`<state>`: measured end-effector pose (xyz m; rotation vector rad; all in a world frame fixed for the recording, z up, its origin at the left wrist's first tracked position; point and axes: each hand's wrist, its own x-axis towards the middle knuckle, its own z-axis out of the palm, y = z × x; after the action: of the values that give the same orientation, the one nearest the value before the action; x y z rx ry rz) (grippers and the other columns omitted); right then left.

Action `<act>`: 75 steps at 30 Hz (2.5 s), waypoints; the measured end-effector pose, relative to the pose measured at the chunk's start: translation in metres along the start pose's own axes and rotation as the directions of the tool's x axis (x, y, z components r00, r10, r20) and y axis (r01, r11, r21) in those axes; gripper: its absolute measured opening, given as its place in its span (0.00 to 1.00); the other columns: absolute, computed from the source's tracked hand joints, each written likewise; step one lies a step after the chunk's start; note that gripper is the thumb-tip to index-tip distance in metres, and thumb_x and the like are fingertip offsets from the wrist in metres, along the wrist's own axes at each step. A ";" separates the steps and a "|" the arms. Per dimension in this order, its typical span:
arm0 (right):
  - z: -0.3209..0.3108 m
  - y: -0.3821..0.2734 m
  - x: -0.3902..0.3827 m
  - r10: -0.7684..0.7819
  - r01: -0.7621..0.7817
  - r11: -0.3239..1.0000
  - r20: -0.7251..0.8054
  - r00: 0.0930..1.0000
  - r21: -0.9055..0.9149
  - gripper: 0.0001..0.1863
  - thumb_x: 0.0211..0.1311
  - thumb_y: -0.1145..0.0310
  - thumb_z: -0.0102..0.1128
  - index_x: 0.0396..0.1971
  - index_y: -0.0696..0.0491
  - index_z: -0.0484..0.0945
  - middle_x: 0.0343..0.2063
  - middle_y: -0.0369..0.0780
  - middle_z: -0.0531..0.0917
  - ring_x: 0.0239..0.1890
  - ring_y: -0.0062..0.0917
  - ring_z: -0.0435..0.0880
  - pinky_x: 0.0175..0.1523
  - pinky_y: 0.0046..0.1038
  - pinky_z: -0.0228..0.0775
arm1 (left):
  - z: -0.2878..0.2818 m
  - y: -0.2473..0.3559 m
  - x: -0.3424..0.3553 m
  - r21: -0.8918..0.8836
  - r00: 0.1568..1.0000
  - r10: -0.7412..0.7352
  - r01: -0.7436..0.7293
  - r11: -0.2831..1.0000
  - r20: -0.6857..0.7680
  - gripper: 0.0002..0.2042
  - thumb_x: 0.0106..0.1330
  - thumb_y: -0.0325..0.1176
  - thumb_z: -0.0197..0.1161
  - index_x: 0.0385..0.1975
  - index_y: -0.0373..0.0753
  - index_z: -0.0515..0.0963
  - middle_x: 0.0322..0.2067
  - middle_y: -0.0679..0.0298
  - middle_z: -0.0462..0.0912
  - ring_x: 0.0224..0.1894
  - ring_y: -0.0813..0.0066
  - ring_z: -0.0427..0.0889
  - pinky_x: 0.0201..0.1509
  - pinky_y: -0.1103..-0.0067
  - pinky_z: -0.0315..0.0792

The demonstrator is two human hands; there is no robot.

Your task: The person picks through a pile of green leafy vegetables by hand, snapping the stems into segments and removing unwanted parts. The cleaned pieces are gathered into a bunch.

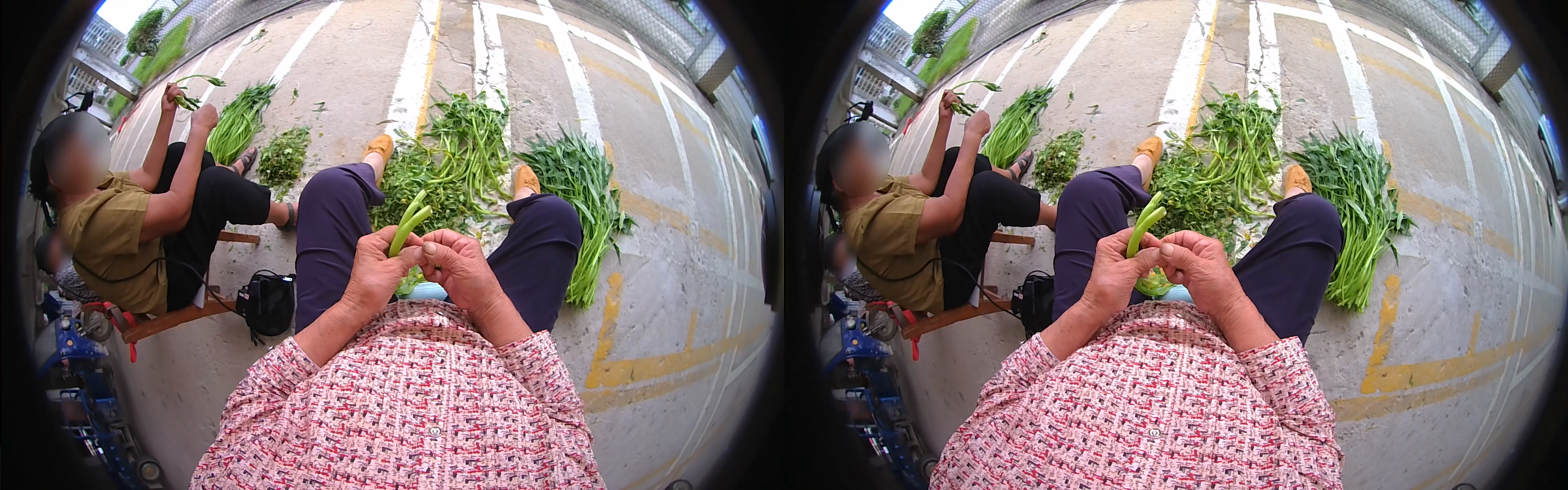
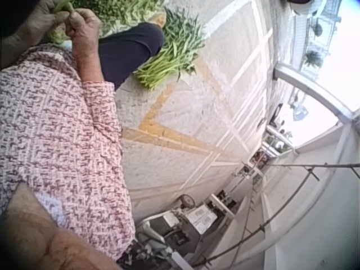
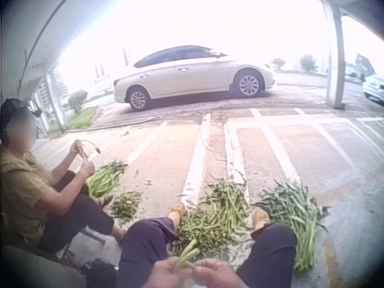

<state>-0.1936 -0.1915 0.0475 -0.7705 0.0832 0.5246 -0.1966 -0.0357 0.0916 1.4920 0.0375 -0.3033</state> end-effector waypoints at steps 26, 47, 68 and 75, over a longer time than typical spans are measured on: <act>-0.026 -0.013 -0.003 -0.031 0.052 0.957 -0.080 0.996 0.285 0.10 0.59 0.76 0.52 0.41 0.60 0.75 0.27 0.38 0.79 0.25 0.19 0.75 0.27 0.17 0.65 | -0.092 0.031 0.012 -0.754 0.991 0.133 -0.088 0.651 0.000 0.16 0.69 0.37 0.48 0.49 0.32 0.72 0.50 0.49 0.76 0.53 0.57 0.76 0.60 0.57 0.66; 0.028 -0.001 -0.001 -0.439 0.413 0.114 0.327 0.837 -0.904 0.07 0.49 0.70 0.66 0.28 0.54 0.80 0.18 0.38 0.73 0.22 0.29 0.74 0.27 0.28 0.64 | -0.061 0.011 0.011 -0.837 0.990 -0.032 0.135 0.531 0.139 0.17 0.71 0.46 0.47 0.38 0.41 0.78 0.52 0.50 0.75 0.57 0.57 0.72 0.61 0.54 0.64; 0.004 -0.009 -0.002 -0.435 0.333 0.158 0.237 0.868 -0.930 0.06 0.49 0.75 0.65 0.29 0.58 0.80 0.18 0.38 0.73 0.20 0.26 0.72 0.27 0.26 0.63 | -0.050 0.006 0.002 -0.788 0.981 -0.177 0.171 0.591 0.080 0.15 0.71 0.36 0.48 0.54 0.40 0.69 0.54 0.57 0.74 0.54 0.62 0.75 0.55 0.58 0.71; 0.012 -0.018 0.002 -0.402 0.434 0.048 0.380 0.833 -0.900 0.07 0.47 0.74 0.66 0.28 0.57 0.79 0.19 0.39 0.74 0.22 0.30 0.74 0.28 0.28 0.64 | -0.049 0.017 0.002 -0.742 0.981 -0.193 0.137 0.657 0.010 0.12 0.69 0.33 0.52 0.50 0.41 0.72 0.50 0.58 0.76 0.52 0.63 0.76 0.53 0.55 0.72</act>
<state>-0.1844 -0.1930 0.0669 -2.0347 -0.6031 -0.1090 -0.1834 0.0130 0.1041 0.6691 0.3241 -0.3298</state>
